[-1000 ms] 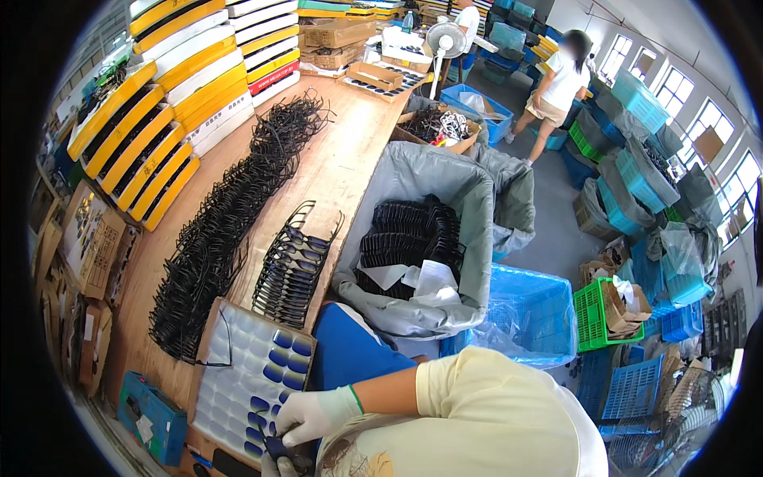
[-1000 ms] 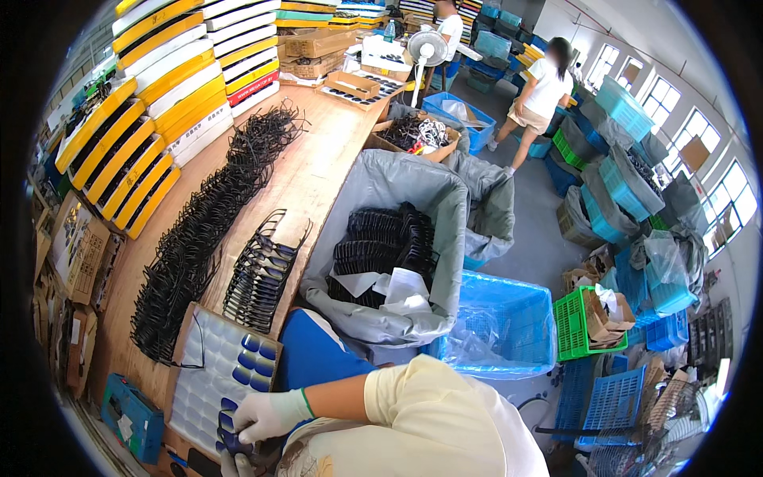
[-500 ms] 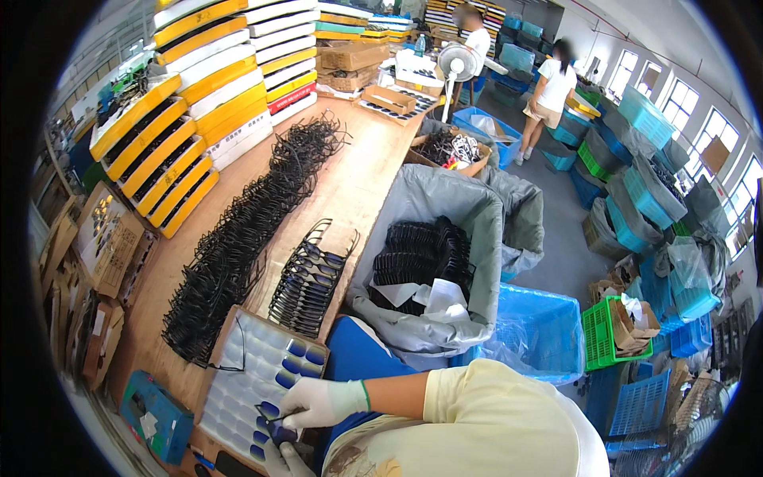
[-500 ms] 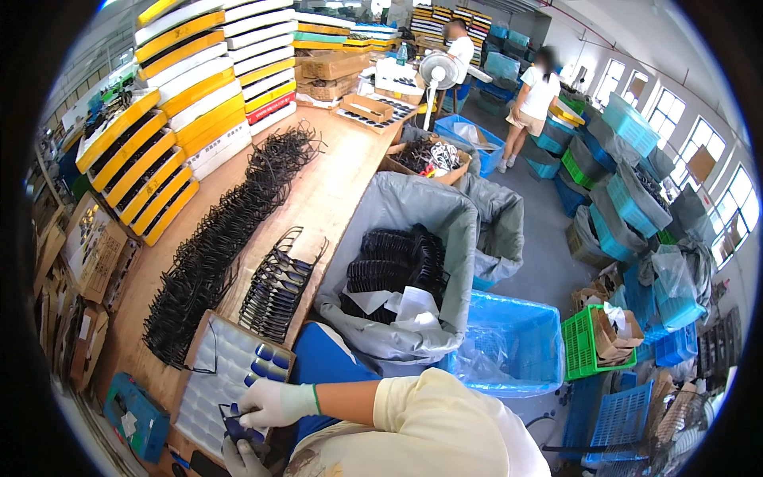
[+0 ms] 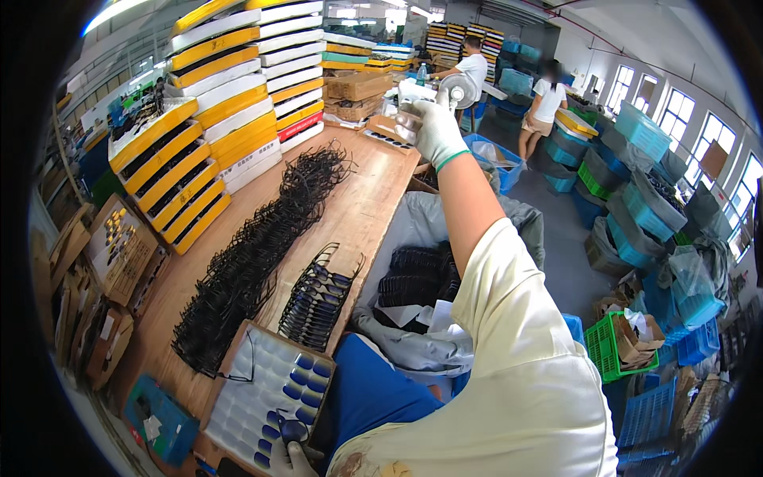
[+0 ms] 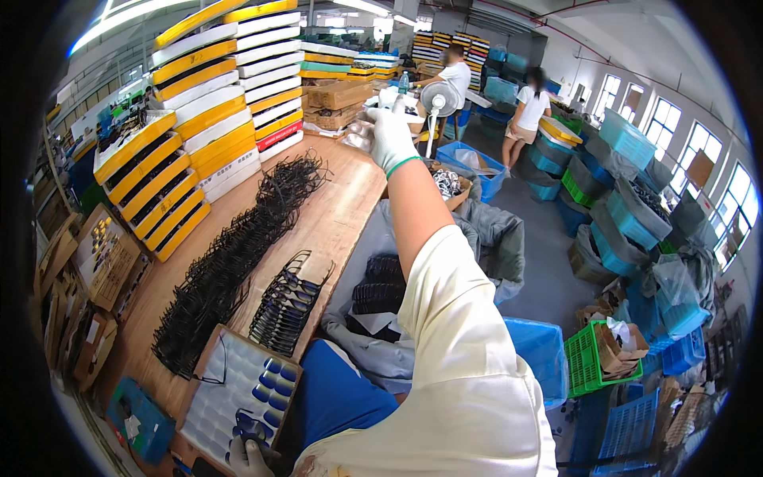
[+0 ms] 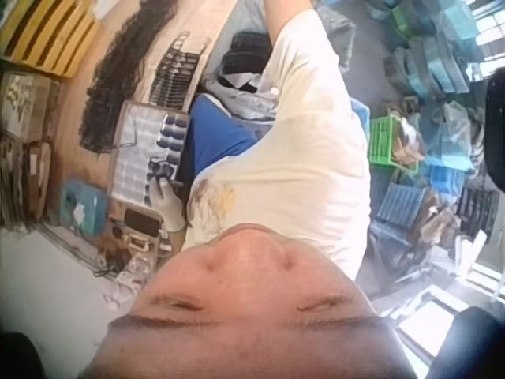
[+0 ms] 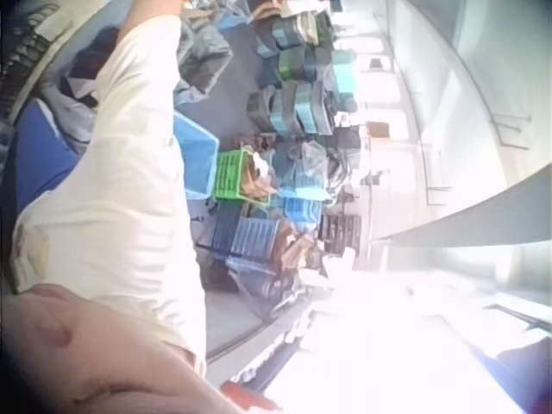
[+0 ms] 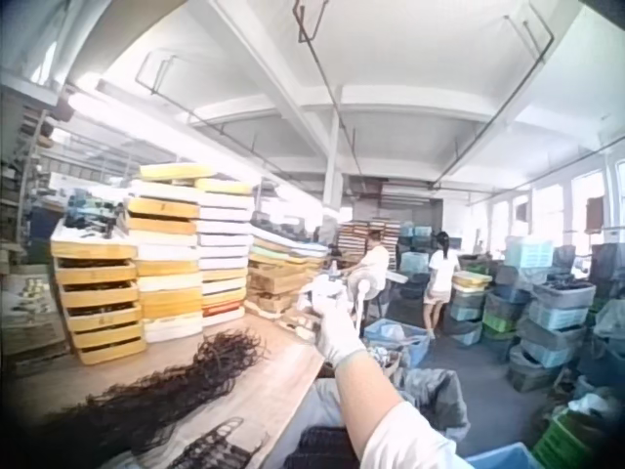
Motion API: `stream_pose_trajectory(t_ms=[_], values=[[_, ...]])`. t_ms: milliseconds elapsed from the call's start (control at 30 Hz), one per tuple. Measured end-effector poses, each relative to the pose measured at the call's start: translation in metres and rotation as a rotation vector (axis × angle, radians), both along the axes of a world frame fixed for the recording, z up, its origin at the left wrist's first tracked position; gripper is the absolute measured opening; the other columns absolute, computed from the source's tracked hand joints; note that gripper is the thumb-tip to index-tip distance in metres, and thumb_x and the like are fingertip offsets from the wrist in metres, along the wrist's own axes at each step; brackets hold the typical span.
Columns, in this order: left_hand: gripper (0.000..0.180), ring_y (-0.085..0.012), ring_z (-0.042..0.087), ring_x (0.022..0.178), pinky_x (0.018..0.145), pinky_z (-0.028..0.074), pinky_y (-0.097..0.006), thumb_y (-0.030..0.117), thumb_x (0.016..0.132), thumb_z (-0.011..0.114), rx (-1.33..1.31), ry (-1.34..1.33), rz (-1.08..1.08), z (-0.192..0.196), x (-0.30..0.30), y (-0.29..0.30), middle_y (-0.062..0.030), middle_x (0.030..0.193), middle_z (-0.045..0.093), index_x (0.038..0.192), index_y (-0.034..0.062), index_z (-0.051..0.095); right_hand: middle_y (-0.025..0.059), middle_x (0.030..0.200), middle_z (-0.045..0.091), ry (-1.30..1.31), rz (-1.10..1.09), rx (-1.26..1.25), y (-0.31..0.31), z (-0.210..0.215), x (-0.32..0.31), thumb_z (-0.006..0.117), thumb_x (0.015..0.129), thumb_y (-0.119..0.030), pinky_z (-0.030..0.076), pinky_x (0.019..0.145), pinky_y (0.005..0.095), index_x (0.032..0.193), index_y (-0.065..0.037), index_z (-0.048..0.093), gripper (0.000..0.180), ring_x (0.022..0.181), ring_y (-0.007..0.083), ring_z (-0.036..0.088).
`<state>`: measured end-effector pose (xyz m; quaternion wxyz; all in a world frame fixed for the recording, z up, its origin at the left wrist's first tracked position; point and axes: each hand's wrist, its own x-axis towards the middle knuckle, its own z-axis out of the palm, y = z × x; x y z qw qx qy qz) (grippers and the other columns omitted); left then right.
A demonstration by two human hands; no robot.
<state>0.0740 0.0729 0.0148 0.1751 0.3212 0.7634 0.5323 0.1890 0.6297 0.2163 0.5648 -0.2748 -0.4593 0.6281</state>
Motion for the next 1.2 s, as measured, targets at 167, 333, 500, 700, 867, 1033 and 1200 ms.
stream_pose_trajectory(t_ms=[167, 333, 500, 700, 867, 1033, 1200], values=[[0.027, -0.0185, 0.059, 0.064, 0.062, 0.047, -0.034, 0.022, 0.105, 0.053, 0.005, -0.207, -0.024, 0.001, -0.002, -0.002, -0.0087, 0.073, 0.069, 0.103, -0.0021, 0.065, 0.0127, 0.105, 0.062, 0.074, 0.061, 0.037, 0.009, 0.008, 0.008, 0.051, 0.097, -0.006, 0.061, 0.060, 0.0438, 0.160, -0.038, 0.005, 0.084, 0.070, 0.0227, 0.063], [0.024, -0.0173, 0.059, 0.065, 0.061, 0.046, -0.033, 0.021, 0.104, 0.055, 0.084, -0.249, -0.071, 0.005, 0.000, 0.004, -0.0076, 0.075, 0.070, 0.100, -0.0005, 0.064, 0.0114, 0.078, 0.062, -0.025, 0.129, 0.245, -0.030, -0.011, 0.007, 0.050, 0.097, -0.012, 0.054, 0.052, 0.0319, 0.114, -0.006, 0.052, 0.017, 0.057, 0.0179, 0.059], [0.023, -0.0190, 0.060, 0.069, 0.064, 0.047, -0.033, 0.020, 0.103, 0.056, 0.089, -0.370, -0.024, -0.012, -0.002, -0.003, -0.0102, 0.081, 0.070, 0.104, -0.0013, 0.065, 0.0188, 0.109, 0.065, -0.797, 0.531, 1.485, -0.222, -0.194, -0.039, 0.058, 0.096, -0.023, 0.053, 0.088, 0.0402, 0.107, -0.004, 0.065, 0.023, 0.103, 0.0302, 0.064], [0.031, -0.0286, 0.062, 0.088, 0.078, 0.050, -0.041, 0.022, 0.102, 0.057, -0.030, -0.191, -0.068, -0.002, -0.005, -0.003, -0.0186, 0.104, 0.069, 0.118, -0.0037, 0.064, 0.0216, 0.093, 0.067, -0.500, 1.199, 0.285, -0.382, -0.256, -0.046, 0.059, 0.098, -0.031, 0.050, 0.080, 0.0417, 0.102, 0.003, 0.064, 0.035, 0.089, 0.0334, 0.064], [0.033, -0.0369, 0.063, 0.093, 0.083, 0.051, -0.043, 0.021, 0.101, 0.057, -0.053, -0.204, -0.056, -0.013, -0.005, -0.010, -0.0245, 0.107, 0.067, 0.121, -0.0047, 0.064, 0.0234, 0.085, 0.064, -0.561, 1.154, 0.466, -0.376, -0.243, -0.050, 0.065, 0.093, -0.025, 0.049, 0.073, 0.0420, 0.093, 0.005, 0.062, 0.030, 0.079, 0.0372, 0.062], [0.034, -0.0304, 0.065, 0.086, 0.077, 0.052, -0.040, 0.021, 0.102, 0.057, -0.136, -0.033, -0.075, -0.018, -0.008, -0.011, -0.0206, 0.101, 0.070, 0.121, -0.0057, 0.063, 0.0255, 0.087, 0.066, -0.570, 1.139, 0.613, -0.371, -0.249, -0.049, 0.062, 0.091, -0.020, 0.052, 0.076, 0.0454, 0.104, 0.004, 0.066, 0.028, 0.083, 0.0412, 0.065], [0.023, -0.0161, 0.056, 0.057, 0.056, 0.044, -0.032, 0.020, 0.102, 0.056, -0.005, -0.225, 0.048, -0.011, -0.010, -0.010, -0.0069, 0.068, 0.068, 0.096, -0.0008, 0.063, 0.0226, 0.076, 0.064, -0.688, 0.374, 0.816, -0.245, -0.175, -0.064, 0.057, 0.087, -0.012, 0.052, 0.060, 0.0472, 0.112, 0.001, 0.060, 0.029, 0.066, 0.0378, 0.062]])
